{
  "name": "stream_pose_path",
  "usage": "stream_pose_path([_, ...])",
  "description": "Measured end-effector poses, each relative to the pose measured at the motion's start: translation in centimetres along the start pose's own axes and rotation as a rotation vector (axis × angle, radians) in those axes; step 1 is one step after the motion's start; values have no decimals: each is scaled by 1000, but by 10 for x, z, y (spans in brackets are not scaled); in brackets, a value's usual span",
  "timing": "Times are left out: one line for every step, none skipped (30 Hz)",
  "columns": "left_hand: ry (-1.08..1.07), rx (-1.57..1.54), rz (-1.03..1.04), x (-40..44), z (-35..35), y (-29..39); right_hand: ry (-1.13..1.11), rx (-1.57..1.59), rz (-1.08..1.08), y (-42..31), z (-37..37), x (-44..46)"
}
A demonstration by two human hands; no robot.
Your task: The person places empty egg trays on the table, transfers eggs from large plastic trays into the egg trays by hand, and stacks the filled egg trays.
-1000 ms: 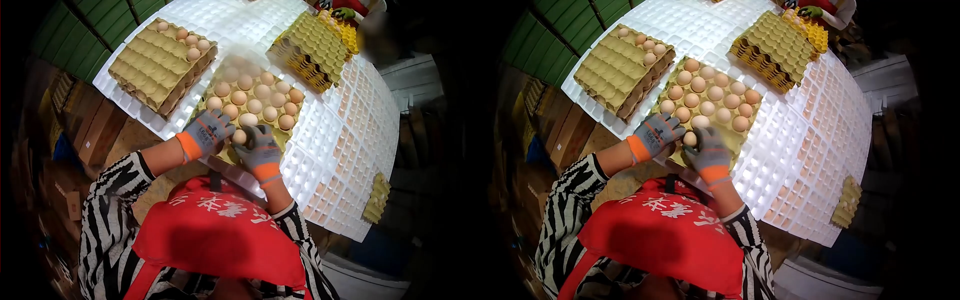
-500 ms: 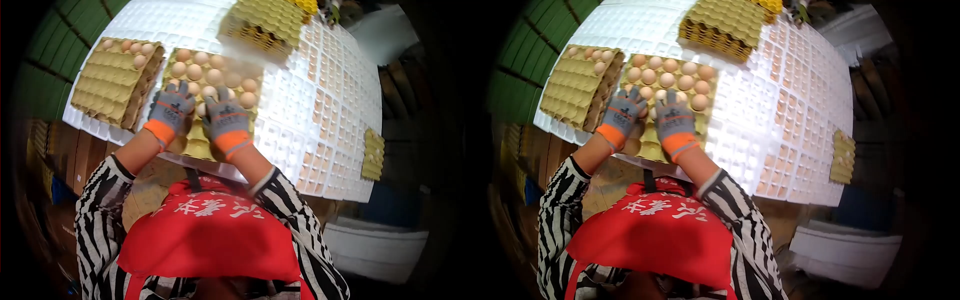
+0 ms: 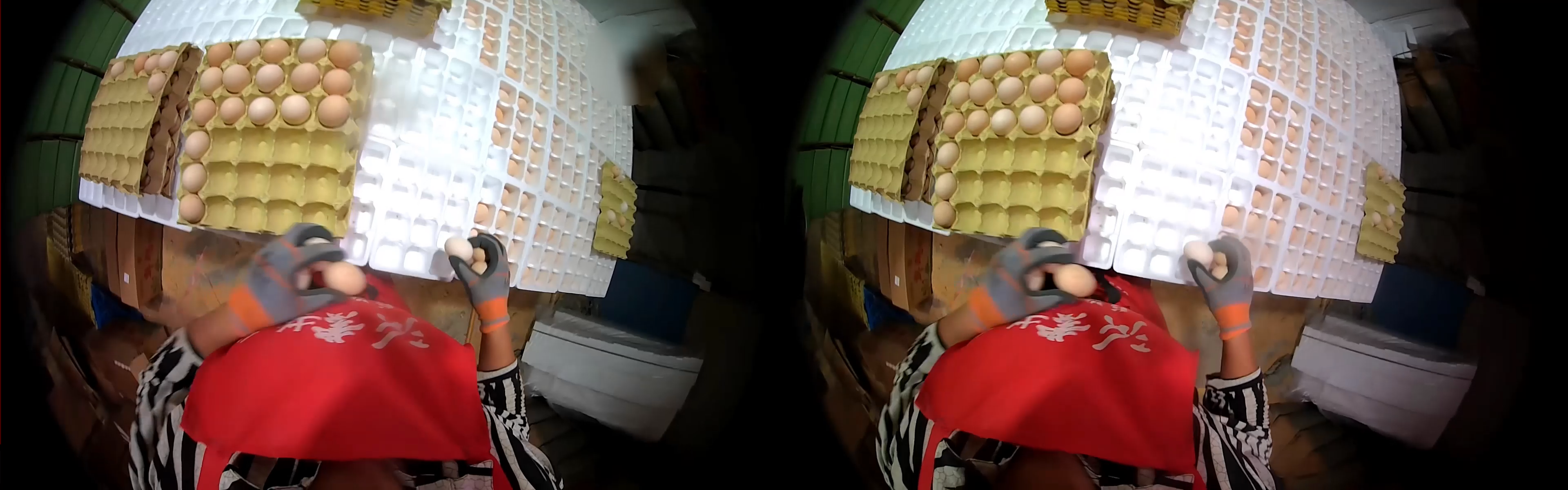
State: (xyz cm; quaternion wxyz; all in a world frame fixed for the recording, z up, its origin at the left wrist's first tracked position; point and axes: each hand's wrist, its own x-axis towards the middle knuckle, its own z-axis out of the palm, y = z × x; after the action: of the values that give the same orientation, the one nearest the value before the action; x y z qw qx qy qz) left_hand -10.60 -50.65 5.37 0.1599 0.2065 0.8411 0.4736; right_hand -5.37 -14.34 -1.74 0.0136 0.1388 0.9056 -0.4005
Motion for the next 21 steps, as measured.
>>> stream_pose_path([15,63,-10,6,26,3,-33,-123,-26,2,-3,-10])
stream_pose_path([31,130,-17,13,47,6,-63,-244,-58,-1,-6,-16])
stream_pose_path([-12,222,28,23,58,10,-134,-313,-29,-4,-8,-20])
stream_pose_path([-11,254,31,26,70,14,-132,-348,-45,1,-5,-24])
stream_pose_path([-8,286,33,29,82,17,-130,-385,-65,6,-1,-27])
stream_pose_path([-3,319,39,32,94,18,-125,-420,-87,11,2,-29])
stream_pose_path([14,345,47,34,106,16,-122,-434,-92,19,7,-30])
stream_pose_path([11,384,36,38,119,13,-126,-419,-126,28,10,-28])
stream_pose_path([8,425,27,43,132,8,-128,-403,-161,36,13,-26])
stream_pose_path([6,467,20,49,144,2,-126,-388,-197,41,15,-24])
stream_pose_path([-64,455,-12,54,157,-7,-141,-290,-184,43,16,-23])
stream_pose_path([-92,470,-41,55,169,-9,-125,-215,-209,44,17,-19])
stream_pose_path([-118,483,-69,57,180,-10,-109,-143,-235,46,17,-12])
stream_pose_path([-144,493,-97,58,188,-10,-94,-71,-260,45,18,-4])
stream_pose_path([-101,551,-53,58,191,-8,-105,25,-280,33,14,7])
stream_pose_path([-29,541,-34,59,194,-9,-37,33,-392,37,19,14])
stream_pose_path([42,531,-14,61,196,-11,-79,202,-287,39,23,18])
stream_pose_path([113,521,6,62,198,-14,-120,371,-179,41,25,20])
stream_pose_path([141,521,50,64,197,-18,-212,576,33,48,25,21])
stream_pose_path([122,527,89,69,199,-20,-304,775,246,57,22,24])
stream_pose_path([110,532,130,76,199,-19,-310,812,184,57,17,28])
